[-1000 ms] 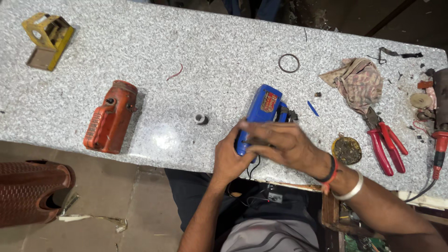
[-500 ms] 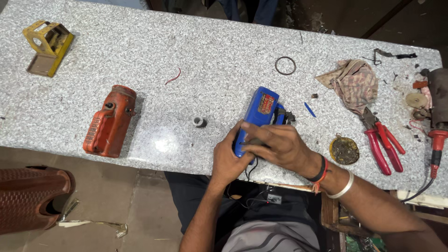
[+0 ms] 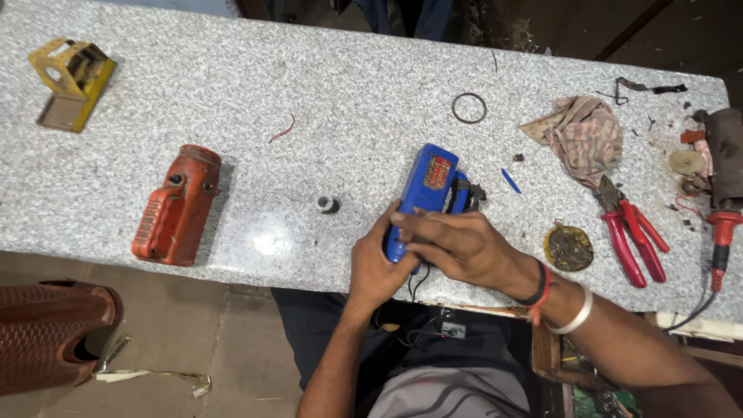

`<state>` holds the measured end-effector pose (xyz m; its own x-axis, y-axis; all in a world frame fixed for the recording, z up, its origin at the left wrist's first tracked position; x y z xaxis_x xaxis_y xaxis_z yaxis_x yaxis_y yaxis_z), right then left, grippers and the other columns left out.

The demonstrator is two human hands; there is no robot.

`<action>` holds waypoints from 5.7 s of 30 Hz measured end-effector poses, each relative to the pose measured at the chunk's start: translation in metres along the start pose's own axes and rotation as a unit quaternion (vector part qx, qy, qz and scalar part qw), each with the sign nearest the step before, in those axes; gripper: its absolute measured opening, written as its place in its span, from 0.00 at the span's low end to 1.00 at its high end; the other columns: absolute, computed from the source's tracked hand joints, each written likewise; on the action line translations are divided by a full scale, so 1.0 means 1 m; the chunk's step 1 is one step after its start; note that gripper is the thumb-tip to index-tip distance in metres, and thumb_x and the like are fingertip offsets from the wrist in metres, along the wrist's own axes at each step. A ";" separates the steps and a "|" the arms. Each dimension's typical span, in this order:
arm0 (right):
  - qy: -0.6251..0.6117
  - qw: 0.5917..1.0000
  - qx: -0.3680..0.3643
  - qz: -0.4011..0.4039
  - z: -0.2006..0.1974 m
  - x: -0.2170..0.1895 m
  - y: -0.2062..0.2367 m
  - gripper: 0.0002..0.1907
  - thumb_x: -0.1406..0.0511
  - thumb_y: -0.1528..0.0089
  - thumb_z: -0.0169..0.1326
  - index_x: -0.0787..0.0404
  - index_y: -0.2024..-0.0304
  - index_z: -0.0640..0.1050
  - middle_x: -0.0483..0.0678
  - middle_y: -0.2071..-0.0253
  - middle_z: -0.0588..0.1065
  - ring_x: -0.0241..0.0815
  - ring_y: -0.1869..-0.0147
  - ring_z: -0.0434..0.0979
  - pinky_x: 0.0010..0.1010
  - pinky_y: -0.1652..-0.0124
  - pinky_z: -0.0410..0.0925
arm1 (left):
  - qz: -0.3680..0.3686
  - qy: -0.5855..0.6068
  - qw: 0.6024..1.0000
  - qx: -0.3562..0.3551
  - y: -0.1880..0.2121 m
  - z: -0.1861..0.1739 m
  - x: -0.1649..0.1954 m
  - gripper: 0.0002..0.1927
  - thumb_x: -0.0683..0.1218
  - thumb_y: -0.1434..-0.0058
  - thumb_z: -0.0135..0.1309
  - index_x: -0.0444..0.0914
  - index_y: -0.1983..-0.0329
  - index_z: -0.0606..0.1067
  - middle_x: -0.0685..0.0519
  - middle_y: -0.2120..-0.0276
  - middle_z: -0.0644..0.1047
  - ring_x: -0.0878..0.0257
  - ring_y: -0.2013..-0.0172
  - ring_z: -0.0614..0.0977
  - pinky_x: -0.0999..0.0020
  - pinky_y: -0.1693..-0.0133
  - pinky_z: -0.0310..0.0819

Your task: The person reassembles a blue handheld electronic device by inserting a battery, connecting wires, and securing the casing with screws. They use a screwdriver to tighten screws and test the device by pressing a button that activates a red indicator light.

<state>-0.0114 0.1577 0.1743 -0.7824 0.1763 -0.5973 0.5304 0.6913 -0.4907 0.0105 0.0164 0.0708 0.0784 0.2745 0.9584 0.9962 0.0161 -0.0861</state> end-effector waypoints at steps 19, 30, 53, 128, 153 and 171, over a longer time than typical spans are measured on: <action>0.048 0.999 -0.009 -0.021 -0.002 0.015 0.010 0.35 0.63 0.40 0.67 0.58 0.32 0.69 0.49 0.60 0.82 0.42 0.62 0.85 0.32 0.63 0.77 | -0.008 -0.014 1.000 -0.003 -0.002 0.004 0.003 0.42 0.51 0.50 0.63 0.33 0.32 0.68 0.44 0.64 0.84 0.58 0.64 0.88 0.64 0.61 0.82; 0.034 0.998 0.006 -0.055 -0.007 0.010 0.008 0.36 0.63 0.40 0.65 0.58 0.31 0.66 0.58 0.44 0.79 0.52 0.51 0.84 0.36 0.52 0.77 | 0.047 0.007 0.999 0.006 -0.003 0.003 0.014 0.41 0.52 0.46 0.64 0.30 0.33 0.67 0.43 0.62 0.84 0.57 0.62 0.88 0.64 0.60 0.82; 0.045 0.999 -0.011 0.028 0.020 0.015 0.009 0.37 0.68 0.39 0.67 0.59 0.30 0.66 0.51 0.57 0.82 0.45 0.59 0.86 0.32 0.60 0.78 | 0.031 -0.013 0.999 0.018 0.003 -0.002 -0.014 0.41 0.48 0.52 0.64 0.35 0.32 0.69 0.43 0.59 0.84 0.55 0.59 0.88 0.63 0.56 0.82; -0.125 0.954 0.203 0.182 -0.027 0.017 0.097 0.15 0.69 0.33 0.59 0.61 0.53 0.65 0.49 0.59 0.74 0.41 0.52 0.82 0.33 0.49 0.81 | 0.106 -0.133 0.980 0.101 0.024 0.010 -0.014 0.48 0.57 0.53 0.73 0.37 0.31 0.67 0.41 0.36 0.72 0.48 0.39 0.79 0.58 0.42 0.78; 0.091 0.987 -0.010 0.134 0.004 0.009 0.034 0.17 0.71 0.36 0.63 0.66 0.49 0.72 0.55 0.53 0.80 0.50 0.49 0.85 0.34 0.53 0.77 | 0.138 -0.252 0.948 0.137 0.025 0.020 -0.031 0.48 0.50 0.52 0.74 0.36 0.30 0.64 0.43 0.38 0.73 0.48 0.50 0.80 0.57 0.49 0.77; 0.070 0.988 0.098 0.100 -0.023 0.009 0.033 0.21 0.72 0.33 0.62 0.70 0.45 0.64 0.60 0.55 0.80 0.49 0.47 0.85 0.29 0.55 0.79 | 0.230 -0.172 0.931 0.227 0.047 0.009 -0.033 0.30 0.41 0.44 0.69 0.34 0.40 0.71 0.39 0.42 0.76 0.48 0.46 0.83 0.59 0.44 0.81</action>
<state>-0.0085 0.1985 0.1673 -0.6862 0.3998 -0.6077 0.7208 0.4864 -0.4938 0.0547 0.0170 0.0330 0.3977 0.6428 0.6547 0.7355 0.2033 -0.6463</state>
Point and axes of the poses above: each hand's wrist, its own y-axis away from the middle knuckle, its own z-axis out of the palm, x = y × z, the point moved 5 cm from there along -y, towards the middle knuckle
